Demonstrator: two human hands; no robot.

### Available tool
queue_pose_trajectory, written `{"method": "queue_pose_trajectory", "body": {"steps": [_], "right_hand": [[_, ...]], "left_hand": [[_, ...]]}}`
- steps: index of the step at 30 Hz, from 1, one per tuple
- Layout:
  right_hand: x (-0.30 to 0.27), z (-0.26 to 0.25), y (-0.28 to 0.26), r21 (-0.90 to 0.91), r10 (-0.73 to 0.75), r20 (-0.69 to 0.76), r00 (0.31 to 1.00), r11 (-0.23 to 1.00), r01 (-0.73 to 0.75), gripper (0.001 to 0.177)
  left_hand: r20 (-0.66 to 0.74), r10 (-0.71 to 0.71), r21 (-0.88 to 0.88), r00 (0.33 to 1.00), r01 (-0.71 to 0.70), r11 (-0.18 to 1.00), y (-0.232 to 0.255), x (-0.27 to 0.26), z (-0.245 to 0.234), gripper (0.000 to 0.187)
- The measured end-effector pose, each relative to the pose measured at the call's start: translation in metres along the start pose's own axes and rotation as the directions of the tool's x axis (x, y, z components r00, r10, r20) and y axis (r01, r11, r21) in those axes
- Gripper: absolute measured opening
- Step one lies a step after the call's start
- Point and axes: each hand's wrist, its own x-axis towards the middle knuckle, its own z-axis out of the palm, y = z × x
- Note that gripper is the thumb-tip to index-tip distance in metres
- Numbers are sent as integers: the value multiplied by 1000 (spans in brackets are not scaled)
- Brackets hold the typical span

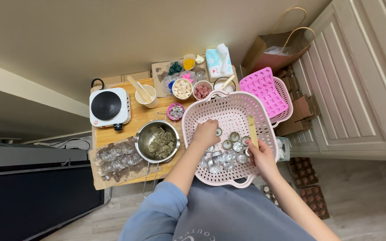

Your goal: Scooping wax or substrate into small metal candle tins.

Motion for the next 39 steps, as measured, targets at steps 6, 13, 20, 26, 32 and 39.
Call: {"method": "queue_pose_trajectory", "body": {"steps": [6, 13, 20, 26, 32, 39], "right_hand": [[3, 19, -28, -258, -323, 84, 943, 907, 334, 20], [-22, 76, -89, -371, -439, 340, 832, 750, 548, 17], [-25, 128, -87, -545, -403, 342, 849, 651, 528, 17], [-29, 181, -79, -516, -393, 365, 844, 669, 534, 17], [-41, 224, -82, -521, -371, 471, 801, 616, 591, 16], [-48, 249, -93, -506, -315, 613, 724, 547, 667, 16]], "left_hand": [[-26, -17, -516, 1000, 1, 857, 31, -37, -44, 46], [-435, 169, -444, 884, -374, 815, 32, -87, -71, 48], [-522, 148, -308, 840, -347, 886, 14, -130, -100, 47], [-513, 17, -208, 858, -143, 968, -6, -150, -115, 47], [-393, -181, -287, 901, 67, 956, -37, -163, -128, 33], [-115, 7, -540, 993, -68, 839, -84, -165, -142, 33]]}}
